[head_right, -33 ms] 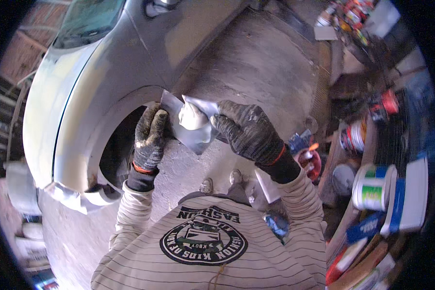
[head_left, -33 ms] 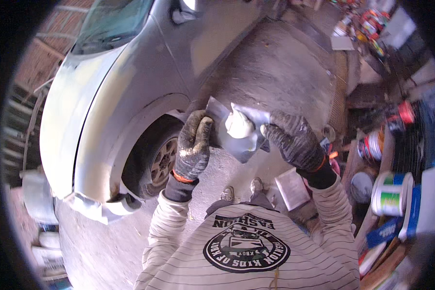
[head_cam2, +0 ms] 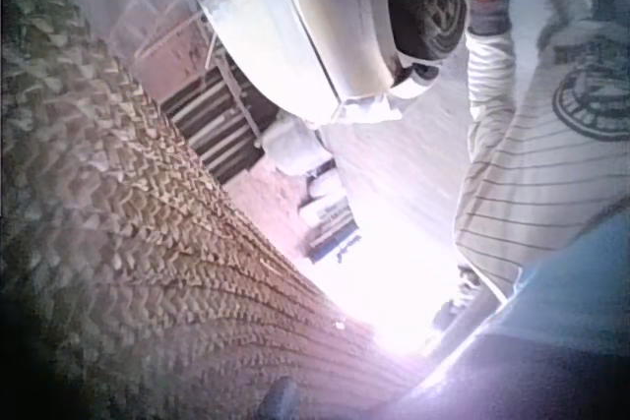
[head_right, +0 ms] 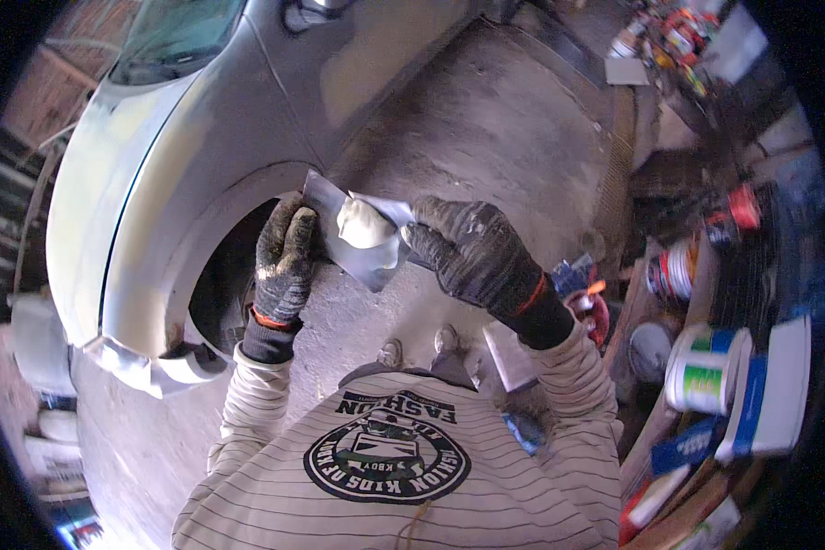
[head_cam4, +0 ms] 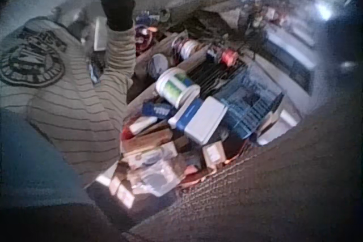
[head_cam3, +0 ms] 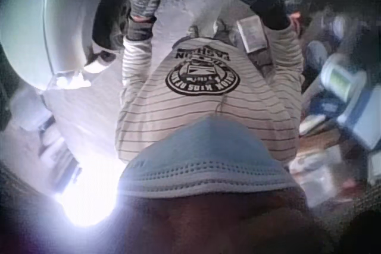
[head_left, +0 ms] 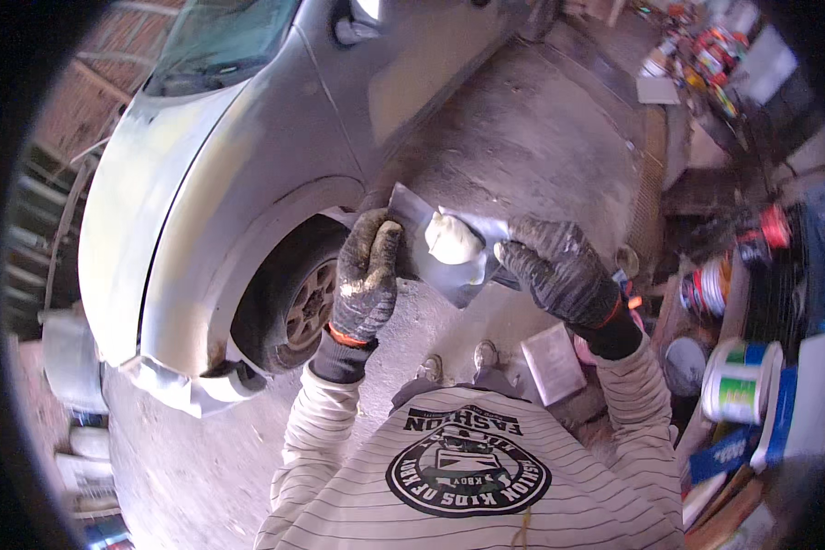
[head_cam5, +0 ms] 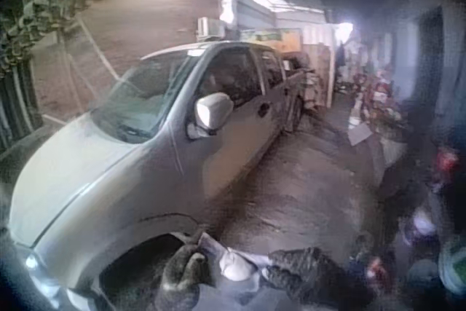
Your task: The person mixes a two-part body filler on a metal sheet, then applies and smooths it onto the front fender of a silver car using a spreader and sanding block. The person works on the area around the wheel arch, smoothing the filler to blend with the surrounding surface.
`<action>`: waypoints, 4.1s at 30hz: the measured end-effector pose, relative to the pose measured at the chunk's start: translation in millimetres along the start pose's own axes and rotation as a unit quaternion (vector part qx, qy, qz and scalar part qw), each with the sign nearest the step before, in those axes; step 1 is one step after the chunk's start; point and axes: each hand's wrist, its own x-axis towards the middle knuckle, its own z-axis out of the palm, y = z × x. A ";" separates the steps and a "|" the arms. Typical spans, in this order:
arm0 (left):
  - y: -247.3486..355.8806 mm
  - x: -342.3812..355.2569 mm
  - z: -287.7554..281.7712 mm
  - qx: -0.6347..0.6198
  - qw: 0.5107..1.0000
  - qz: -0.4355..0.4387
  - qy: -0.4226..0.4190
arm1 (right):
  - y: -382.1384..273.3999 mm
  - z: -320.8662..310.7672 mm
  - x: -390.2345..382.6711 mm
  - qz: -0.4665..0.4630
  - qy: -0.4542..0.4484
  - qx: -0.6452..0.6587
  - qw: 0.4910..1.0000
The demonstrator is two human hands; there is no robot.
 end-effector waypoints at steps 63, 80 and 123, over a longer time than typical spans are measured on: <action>35.0 -57.1 -14.2 0.124 0.949 -0.148 0.249 | 44.0 93.0 86.3 0.076 0.041 0.363 0.928; 30.4 -38.9 4.9 0.148 0.916 -0.134 0.349 | 8.4 64.4 58.6 -0.333 -0.070 -0.084 0.937; 71.5 -39.4 -2.1 0.173 0.966 -0.139 0.132 | 38.3 118.6 29.1 0.224 -0.180 0.324 0.901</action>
